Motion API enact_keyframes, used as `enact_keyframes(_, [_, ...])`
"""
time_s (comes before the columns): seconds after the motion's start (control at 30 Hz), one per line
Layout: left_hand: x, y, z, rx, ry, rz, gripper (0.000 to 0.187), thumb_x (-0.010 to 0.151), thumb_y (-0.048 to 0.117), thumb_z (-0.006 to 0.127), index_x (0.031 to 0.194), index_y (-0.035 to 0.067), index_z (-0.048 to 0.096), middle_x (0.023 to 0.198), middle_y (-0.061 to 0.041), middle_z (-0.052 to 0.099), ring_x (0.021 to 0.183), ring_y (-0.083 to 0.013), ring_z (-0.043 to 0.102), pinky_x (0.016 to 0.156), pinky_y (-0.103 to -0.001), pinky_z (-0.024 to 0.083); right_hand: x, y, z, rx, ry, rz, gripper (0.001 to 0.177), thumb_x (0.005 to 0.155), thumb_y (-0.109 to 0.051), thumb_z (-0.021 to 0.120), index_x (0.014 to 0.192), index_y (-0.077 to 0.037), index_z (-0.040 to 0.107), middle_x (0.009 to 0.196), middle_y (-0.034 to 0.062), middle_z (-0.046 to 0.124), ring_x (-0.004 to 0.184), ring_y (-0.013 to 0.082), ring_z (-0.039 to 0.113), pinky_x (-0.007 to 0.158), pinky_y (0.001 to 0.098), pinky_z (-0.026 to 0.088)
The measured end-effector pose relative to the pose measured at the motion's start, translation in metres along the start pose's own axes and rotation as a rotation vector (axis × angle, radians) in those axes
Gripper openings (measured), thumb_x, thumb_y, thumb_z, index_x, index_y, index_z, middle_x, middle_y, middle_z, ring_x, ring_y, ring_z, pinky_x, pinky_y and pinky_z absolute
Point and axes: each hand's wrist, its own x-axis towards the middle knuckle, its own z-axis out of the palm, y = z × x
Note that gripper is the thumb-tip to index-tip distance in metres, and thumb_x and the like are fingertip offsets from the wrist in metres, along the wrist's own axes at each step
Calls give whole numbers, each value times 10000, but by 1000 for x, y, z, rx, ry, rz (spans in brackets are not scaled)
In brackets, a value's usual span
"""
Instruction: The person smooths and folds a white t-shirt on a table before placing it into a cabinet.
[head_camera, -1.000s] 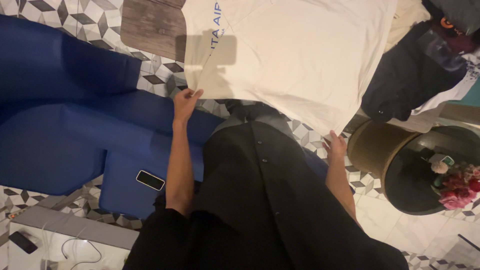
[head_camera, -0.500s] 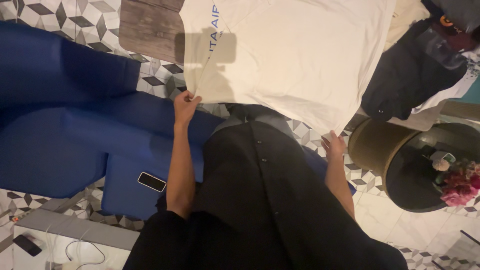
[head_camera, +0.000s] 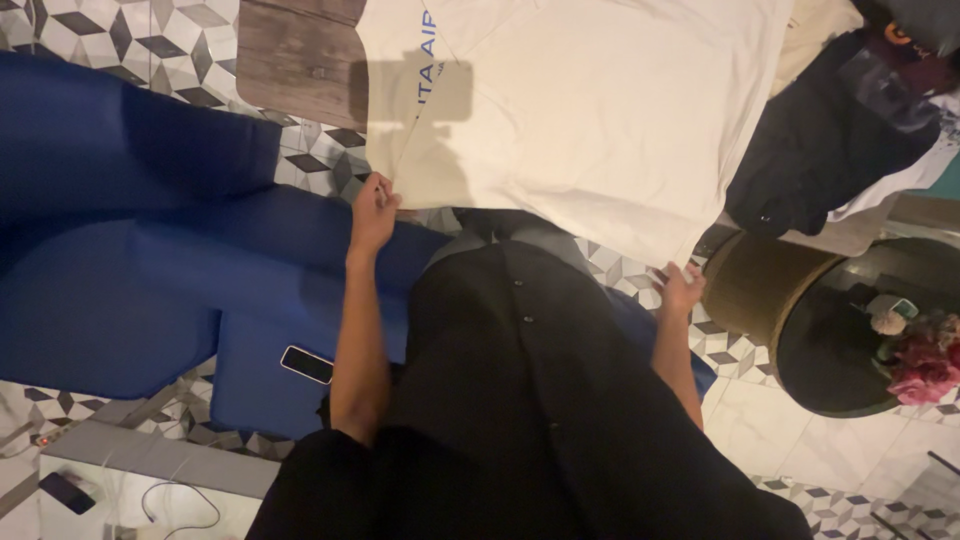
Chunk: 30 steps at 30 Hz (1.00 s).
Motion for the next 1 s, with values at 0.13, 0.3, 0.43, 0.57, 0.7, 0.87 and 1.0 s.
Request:
enact_keyframes(0.13, [0, 40, -15, -294, -85, -162, 38, 991, -26, 531, 989, 7, 552, 848, -25, 572, 767, -142, 734, 666, -281, 586, 0, -4, -15, 124, 77, -262, 447, 939, -10, 637, 1293, -105, 380, 1200, 74, 596, 837, 161, 665, 632, 326, 586])
enact_keyframes(0.3, [1, 60, -33, -133, -122, 37, 283, 1002, -54, 482, 1139, 17, 718, 1016, -86, 731, 845, -122, 720, 739, -265, 554, 6, -23, -39, 51, 56, -317, 221, 1042, -62, 576, 1261, -68, 606, 955, 21, 636, 791, 117, 629, 624, 247, 519])
enact_keyframes(0.43, [3, 71, -43, 125, -159, -109, 289, 1018, 3, 591, 1220, 61, 790, 853, -221, 668, 750, -216, 556, 711, -354, 465, 19, -45, -43, 356, -169, -411, 259, 1097, -44, 572, 1284, 54, 722, 798, 24, 546, 652, 103, 483, 603, 237, 424])
enact_keyframes(0.57, [5, 82, -49, 130, -181, 84, 417, 758, -9, 708, 1169, 47, 754, 1007, -151, 734, 866, -225, 615, 822, -346, 500, 0, -77, -38, 357, -186, -352, 403, 956, 58, 486, 1305, 75, 687, 919, 77, 696, 748, 115, 621, 691, 238, 506])
enact_keyframes(0.7, [3, 84, -50, 178, -144, 129, 415, 768, -38, 671, 1159, 61, 771, 1063, -152, 757, 906, -254, 654, 849, -349, 511, -34, -102, -23, -141, -78, -588, 345, 971, 80, 616, 1315, 53, 644, 989, 88, 716, 838, 88, 646, 711, 208, 491])
enact_keyframes(0.87, [-2, 88, -50, 157, -119, 97, 284, 806, 8, 736, 1080, 59, 787, 1028, -151, 770, 880, -266, 688, 823, -347, 518, -35, -98, -18, -193, 37, -731, 274, 981, 55, 649, 1251, 77, 689, 1020, 90, 744, 888, 93, 692, 799, 211, 551])
enact_keyframes(1.0, [-6, 94, -51, 117, -113, 42, 219, 849, 22, 731, 1056, 59, 794, 995, -150, 767, 876, -259, 711, 811, -334, 532, -31, -88, -22, -205, 97, -651, 223, 977, 3, 661, 1184, 63, 719, 896, 59, 725, 774, 80, 656, 697, 212, 519])
